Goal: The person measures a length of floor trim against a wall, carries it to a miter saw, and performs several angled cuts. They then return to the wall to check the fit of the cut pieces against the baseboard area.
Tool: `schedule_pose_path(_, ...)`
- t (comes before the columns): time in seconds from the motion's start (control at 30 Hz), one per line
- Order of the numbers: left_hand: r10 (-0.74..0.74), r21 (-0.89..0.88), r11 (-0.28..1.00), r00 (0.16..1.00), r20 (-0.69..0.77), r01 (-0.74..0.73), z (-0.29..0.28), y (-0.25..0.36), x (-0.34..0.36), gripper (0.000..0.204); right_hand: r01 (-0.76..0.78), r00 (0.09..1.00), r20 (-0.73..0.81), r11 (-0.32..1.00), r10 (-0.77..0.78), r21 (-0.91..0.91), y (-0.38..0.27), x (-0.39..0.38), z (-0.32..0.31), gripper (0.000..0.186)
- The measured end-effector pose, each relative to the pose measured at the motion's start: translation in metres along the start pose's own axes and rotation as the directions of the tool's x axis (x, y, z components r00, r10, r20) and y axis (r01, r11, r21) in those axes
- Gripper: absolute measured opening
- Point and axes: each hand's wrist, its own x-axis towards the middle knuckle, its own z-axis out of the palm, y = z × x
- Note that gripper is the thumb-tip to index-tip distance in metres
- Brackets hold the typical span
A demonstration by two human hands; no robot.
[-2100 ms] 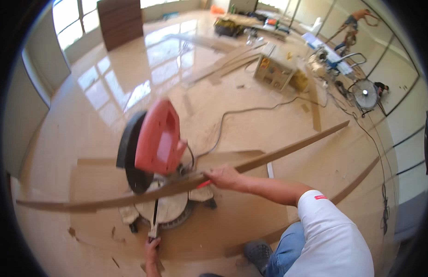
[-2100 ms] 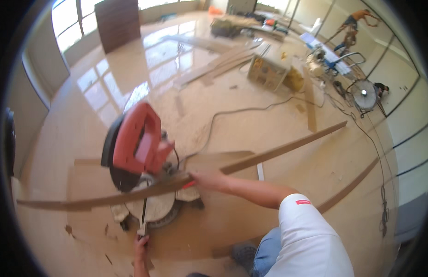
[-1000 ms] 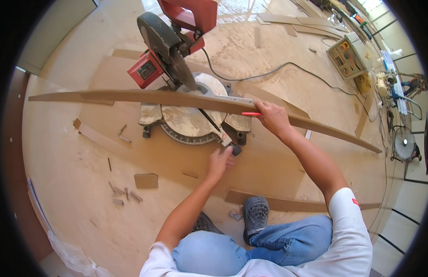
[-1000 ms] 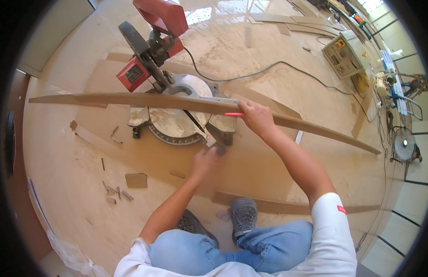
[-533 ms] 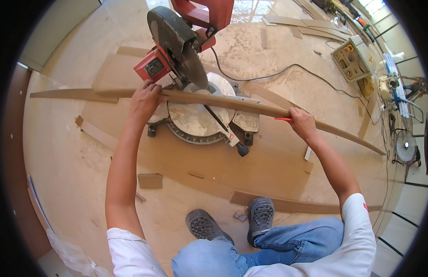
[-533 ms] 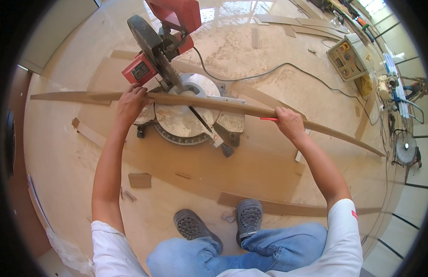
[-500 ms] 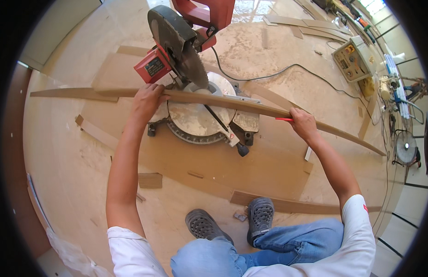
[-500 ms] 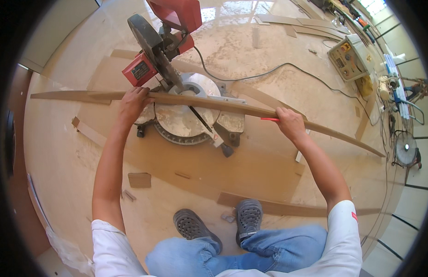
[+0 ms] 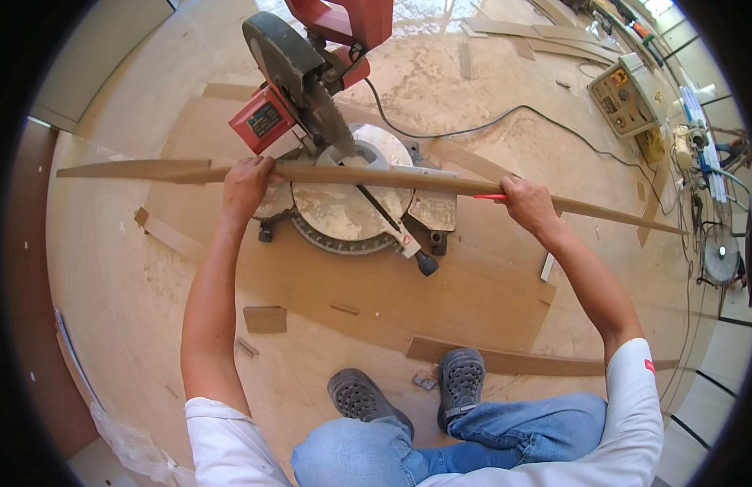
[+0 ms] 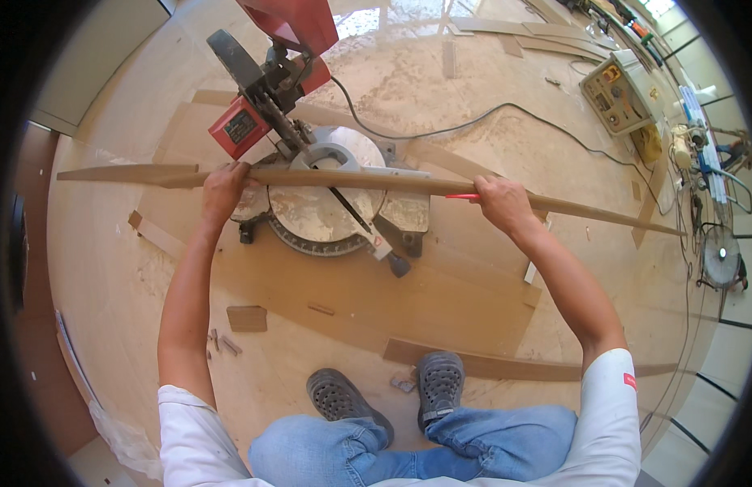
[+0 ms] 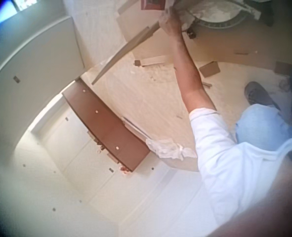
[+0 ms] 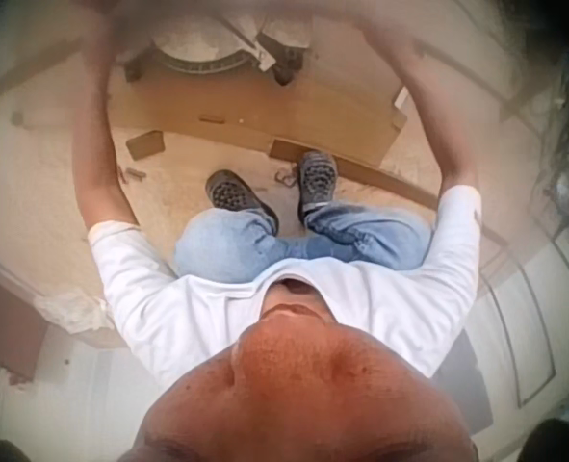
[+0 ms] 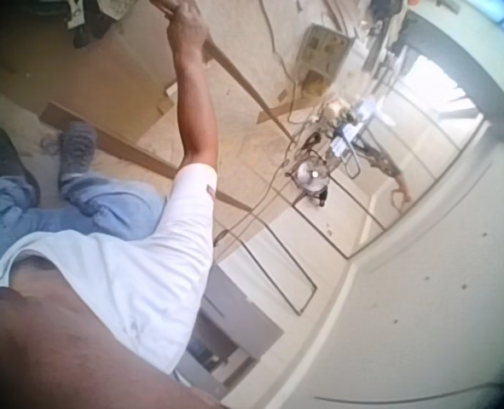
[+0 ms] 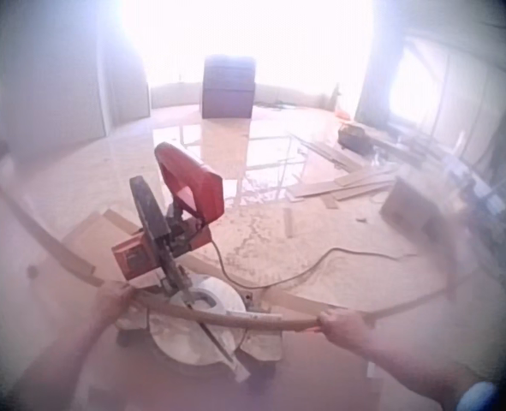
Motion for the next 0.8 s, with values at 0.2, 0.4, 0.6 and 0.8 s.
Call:
schedule_pose_path(0.2,0.034,-0.111,0.994,0.989,0.143,-0.019,-0.005,0.005,0.004,0.019,0.002,0.998,0.056,0.998,0.001,-0.061,-0.003,0.002,-0.003,0.023)
schedule_pose_path(0.4,0.128,-0.081,0.99,0.98,0.153,-0.117,0.005,0.005,0.008,0.019,0.012,1.0,0.022,0.999,-0.011,-0.049,-0.003,0.001,0.001,0.023)
schedule_pose_path(0.6,0.067,0.002,0.998,0.986,0.152,-0.069,0.007,0.011,0.004,0.024,0.039,0.999,-0.026,0.999,-0.04,-0.021,-0.003,0.003,-0.001,0.019)
schedule_pose_path(0.8,0.078,0.005,0.997,0.994,0.081,-0.079,0.015,0.03,0.008,0.029,0.02,1.0,-0.005,0.998,-0.021,-0.054,-0.007,0.001,0.0,0.018)
